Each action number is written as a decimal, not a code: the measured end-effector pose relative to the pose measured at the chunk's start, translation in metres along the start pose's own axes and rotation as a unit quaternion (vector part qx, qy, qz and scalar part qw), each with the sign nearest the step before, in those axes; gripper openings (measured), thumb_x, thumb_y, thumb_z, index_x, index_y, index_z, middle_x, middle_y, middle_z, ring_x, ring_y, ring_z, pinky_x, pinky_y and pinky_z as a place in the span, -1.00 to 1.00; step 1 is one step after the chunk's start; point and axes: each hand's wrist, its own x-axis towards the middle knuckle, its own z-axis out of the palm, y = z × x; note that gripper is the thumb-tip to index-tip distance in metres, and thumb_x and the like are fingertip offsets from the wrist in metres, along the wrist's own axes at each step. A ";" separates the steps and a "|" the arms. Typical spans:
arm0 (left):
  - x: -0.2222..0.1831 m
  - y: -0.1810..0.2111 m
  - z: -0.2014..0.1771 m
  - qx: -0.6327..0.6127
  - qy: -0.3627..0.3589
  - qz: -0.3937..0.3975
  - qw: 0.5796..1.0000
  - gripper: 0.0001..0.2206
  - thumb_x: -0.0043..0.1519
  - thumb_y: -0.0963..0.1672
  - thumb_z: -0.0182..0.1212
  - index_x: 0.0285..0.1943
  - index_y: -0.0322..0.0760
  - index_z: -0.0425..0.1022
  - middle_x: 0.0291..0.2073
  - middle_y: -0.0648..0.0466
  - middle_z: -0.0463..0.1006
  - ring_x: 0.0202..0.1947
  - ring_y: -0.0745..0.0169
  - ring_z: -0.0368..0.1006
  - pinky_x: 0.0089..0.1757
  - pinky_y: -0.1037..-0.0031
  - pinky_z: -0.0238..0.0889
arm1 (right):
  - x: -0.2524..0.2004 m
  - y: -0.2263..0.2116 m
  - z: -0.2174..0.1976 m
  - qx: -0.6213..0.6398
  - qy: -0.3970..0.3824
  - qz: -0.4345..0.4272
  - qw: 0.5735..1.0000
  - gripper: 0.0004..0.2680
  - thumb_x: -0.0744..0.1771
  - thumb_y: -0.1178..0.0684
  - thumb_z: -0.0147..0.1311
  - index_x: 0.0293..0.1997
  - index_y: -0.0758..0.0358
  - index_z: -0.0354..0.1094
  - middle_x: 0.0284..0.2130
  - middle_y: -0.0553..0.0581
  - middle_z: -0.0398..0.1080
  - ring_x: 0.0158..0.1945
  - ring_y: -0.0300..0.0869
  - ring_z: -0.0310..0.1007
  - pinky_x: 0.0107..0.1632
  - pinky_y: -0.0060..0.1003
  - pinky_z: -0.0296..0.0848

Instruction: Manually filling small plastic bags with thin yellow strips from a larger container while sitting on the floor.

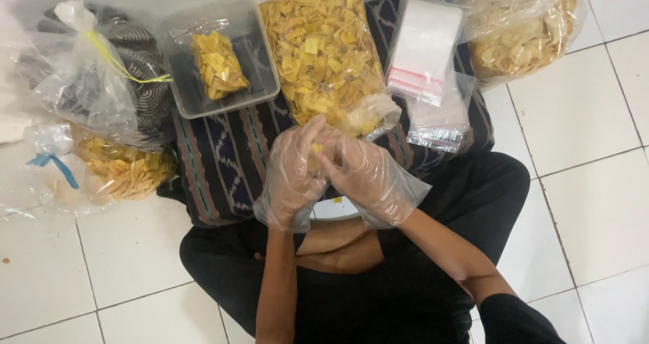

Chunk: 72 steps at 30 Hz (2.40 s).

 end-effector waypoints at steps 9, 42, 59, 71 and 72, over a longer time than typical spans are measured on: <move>0.006 0.004 -0.004 -0.053 0.047 0.003 0.997 -0.47 0.13 -0.12 0.24 0.33 -0.39 0.40 -0.20 -0.21 0.53 -0.16 -0.30 0.47 0.00 0.06 0.33 | 0.016 -0.024 -0.017 -0.093 0.007 -0.114 0.989 -0.82 0.26 -0.02 0.29 -0.47 0.12 0.33 -0.64 0.03 0.28 -0.61 -0.08 0.36 -0.55 -0.27 0.35; 0.011 0.015 -0.012 -0.069 0.094 -0.016 0.993 -0.77 0.21 -0.07 0.27 -0.15 -0.37 0.55 -0.36 -0.15 0.49 -0.36 -0.17 0.38 -0.27 0.11 0.31 | -0.001 0.004 0.011 -0.003 0.032 -0.080 0.996 -0.79 0.28 -0.15 0.34 -0.42 -0.01 0.37 -0.67 -0.05 0.24 -0.63 -0.12 0.37 -0.52 -0.34 0.36; 0.004 0.000 -0.004 -0.133 0.069 -0.102 0.983 -0.46 0.04 0.12 0.40 0.07 -0.23 0.55 -0.18 -0.06 0.60 -0.15 -0.13 0.56 -0.06 0.16 0.42 | 0.035 -0.045 -0.046 0.154 -0.015 -0.001 0.988 -0.84 0.28 0.04 0.36 -0.33 0.25 0.44 -0.68 0.08 0.40 -0.67 -0.12 0.35 -0.58 -0.38 0.33; 0.009 0.011 -0.009 -0.143 0.082 -0.071 0.984 -0.63 0.14 0.00 0.40 0.00 -0.30 0.56 -0.23 -0.08 0.59 -0.20 -0.16 0.56 -0.06 0.17 0.40 | 0.030 -0.002 -0.054 -0.018 -0.090 -0.238 0.967 -0.92 0.32 0.19 0.14 -0.19 0.20 0.55 -0.36 0.12 0.49 -0.36 -0.07 0.52 -0.35 -0.25 0.52; 0.010 0.012 -0.010 -0.142 0.077 -0.058 0.985 -0.62 0.13 -0.01 0.41 0.00 -0.33 0.56 -0.22 -0.11 0.60 -0.18 -0.21 0.56 -0.02 0.13 0.38 | 0.020 0.013 -0.044 -0.027 -0.059 -0.253 0.965 -0.93 0.34 0.14 0.13 -0.21 0.09 0.56 -0.32 0.03 0.48 -0.33 -0.15 0.51 -0.30 -0.32 0.51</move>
